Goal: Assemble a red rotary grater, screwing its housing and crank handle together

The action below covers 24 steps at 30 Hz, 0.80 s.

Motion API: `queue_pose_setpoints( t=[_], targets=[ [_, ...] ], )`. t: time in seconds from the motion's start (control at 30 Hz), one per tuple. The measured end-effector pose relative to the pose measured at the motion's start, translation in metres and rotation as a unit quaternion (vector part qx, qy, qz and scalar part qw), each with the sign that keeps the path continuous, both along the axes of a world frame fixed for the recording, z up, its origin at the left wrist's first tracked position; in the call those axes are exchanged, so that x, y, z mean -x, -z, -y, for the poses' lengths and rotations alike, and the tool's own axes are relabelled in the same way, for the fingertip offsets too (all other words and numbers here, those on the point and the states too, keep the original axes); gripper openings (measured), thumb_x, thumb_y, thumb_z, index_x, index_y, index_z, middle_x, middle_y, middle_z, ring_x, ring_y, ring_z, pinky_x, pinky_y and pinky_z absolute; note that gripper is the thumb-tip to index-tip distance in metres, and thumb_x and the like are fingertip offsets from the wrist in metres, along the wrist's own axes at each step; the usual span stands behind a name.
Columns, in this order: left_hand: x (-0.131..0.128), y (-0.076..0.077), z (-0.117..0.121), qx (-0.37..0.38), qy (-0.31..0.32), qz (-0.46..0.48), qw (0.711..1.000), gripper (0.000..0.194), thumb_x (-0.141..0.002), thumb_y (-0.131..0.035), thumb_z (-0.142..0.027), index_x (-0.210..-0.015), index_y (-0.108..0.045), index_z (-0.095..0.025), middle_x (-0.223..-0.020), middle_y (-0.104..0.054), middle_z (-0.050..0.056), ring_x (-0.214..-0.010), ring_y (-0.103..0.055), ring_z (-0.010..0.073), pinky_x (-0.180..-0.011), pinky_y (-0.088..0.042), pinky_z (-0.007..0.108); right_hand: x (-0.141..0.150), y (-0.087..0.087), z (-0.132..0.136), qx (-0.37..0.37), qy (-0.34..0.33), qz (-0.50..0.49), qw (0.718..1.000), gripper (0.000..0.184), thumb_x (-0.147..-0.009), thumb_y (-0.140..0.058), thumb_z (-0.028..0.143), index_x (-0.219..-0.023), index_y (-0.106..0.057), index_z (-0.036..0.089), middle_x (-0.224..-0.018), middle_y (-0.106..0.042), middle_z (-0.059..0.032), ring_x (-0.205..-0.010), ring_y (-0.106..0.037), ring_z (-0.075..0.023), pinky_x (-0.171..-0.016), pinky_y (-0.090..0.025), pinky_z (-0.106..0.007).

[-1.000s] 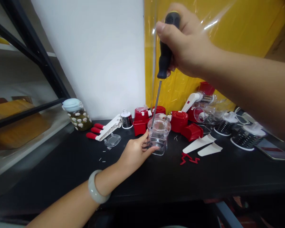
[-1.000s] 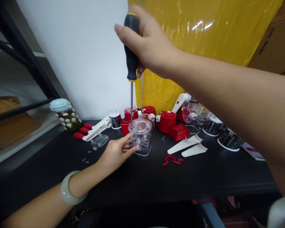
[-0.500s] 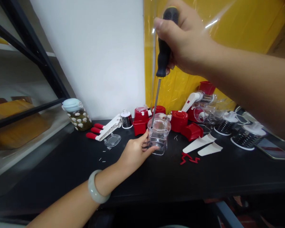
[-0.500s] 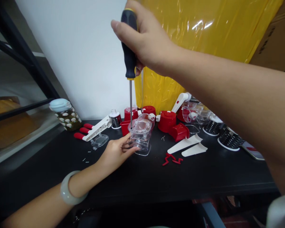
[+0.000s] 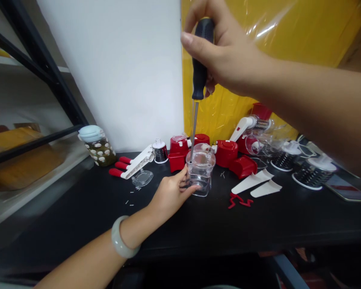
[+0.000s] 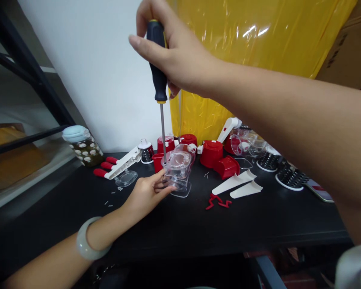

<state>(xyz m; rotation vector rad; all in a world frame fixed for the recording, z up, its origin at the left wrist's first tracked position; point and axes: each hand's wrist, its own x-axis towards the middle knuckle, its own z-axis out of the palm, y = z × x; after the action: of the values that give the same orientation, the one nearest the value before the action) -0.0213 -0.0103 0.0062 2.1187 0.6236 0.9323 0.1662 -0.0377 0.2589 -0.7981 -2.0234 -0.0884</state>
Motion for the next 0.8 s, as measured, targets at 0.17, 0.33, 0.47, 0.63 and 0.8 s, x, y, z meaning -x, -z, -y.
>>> queue_pose_setpoints(
  t=[0.17, 0.33, 0.47, 0.63, 0.8],
  targets=[
    [0.0, -0.001, 0.0, 0.0, 0.003, 0.0, 1.0, 0.055, -0.08, -0.073, -0.039, -0.129, -0.059, -0.019, -0.106, -0.076, 0.005, -0.097, -0.073, 0.0231, -0.083, -0.063, 0.037, -0.005, -0.018, 0.004, 0.125, 0.039, 0.0, 0.991, 0.026, -0.095, -0.03, 0.035, -0.094, -0.05, 0.019, -0.059, -0.05, 0.0063, -0.04, -0.054, -0.0117, -0.033, -0.052, -0.027],
    [0.001, -0.004, 0.001, -0.001, 0.013, -0.002, 1.0, 0.053, -0.082, -0.072, -0.038, -0.13, -0.058, -0.021, -0.105, -0.076, 0.003, -0.095, -0.074, 0.0222, -0.083, -0.063, 0.037, -0.005, -0.037, 0.016, 0.135, 0.114, 0.064, 0.982, 0.02, -0.087, -0.045, 0.015, -0.102, -0.058, 0.018, -0.079, -0.065, 0.0027, -0.066, -0.07, -0.013, -0.047, -0.059, -0.023],
    [0.0, -0.003, 0.0, -0.006, 0.004, -0.005, 1.0, 0.051, -0.082, -0.072, -0.038, -0.128, -0.059, -0.021, -0.107, -0.076, 0.003, -0.094, -0.074, 0.0216, -0.083, -0.063, 0.037, 0.001, -0.042, 0.02, 0.107, 0.148, 0.093, 0.979, 0.023, -0.089, -0.062, 0.033, -0.1, -0.065, 0.012, -0.092, -0.068, -0.0034, -0.077, -0.069, -0.0095, -0.057, -0.059, -0.015],
    [0.0, -0.006, 0.001, -0.012, 0.0, -0.013, 1.0, 0.052, -0.08, -0.073, -0.041, -0.126, -0.06, -0.02, -0.104, -0.077, 0.005, -0.093, -0.074, 0.0238, -0.083, -0.063, 0.039, 0.01, -0.039, 0.018, 0.03, 0.213, 0.142, 0.966, 0.027, -0.089, -0.061, 0.036, -0.111, -0.06, 0.018, -0.073, -0.057, 0.002, -0.046, -0.052, -0.0047, -0.033, -0.036, -0.011],
    [0.001, -0.013, 0.003, -0.021, -0.011, -0.035, 0.999, 0.051, -0.079, -0.072, -0.042, -0.123, -0.062, -0.018, -0.104, -0.077, 0.008, -0.098, -0.073, 0.0252, -0.084, -0.062, 0.039, 0.015, -0.047, 0.029, 0.098, 0.256, 0.204, 0.94, 0.038, -0.098, -0.034, 0.048, -0.096, -0.055, 0.017, -0.077, -0.053, -0.0019, -0.053, -0.05, -0.0075, -0.037, -0.037, -0.014]
  ],
)
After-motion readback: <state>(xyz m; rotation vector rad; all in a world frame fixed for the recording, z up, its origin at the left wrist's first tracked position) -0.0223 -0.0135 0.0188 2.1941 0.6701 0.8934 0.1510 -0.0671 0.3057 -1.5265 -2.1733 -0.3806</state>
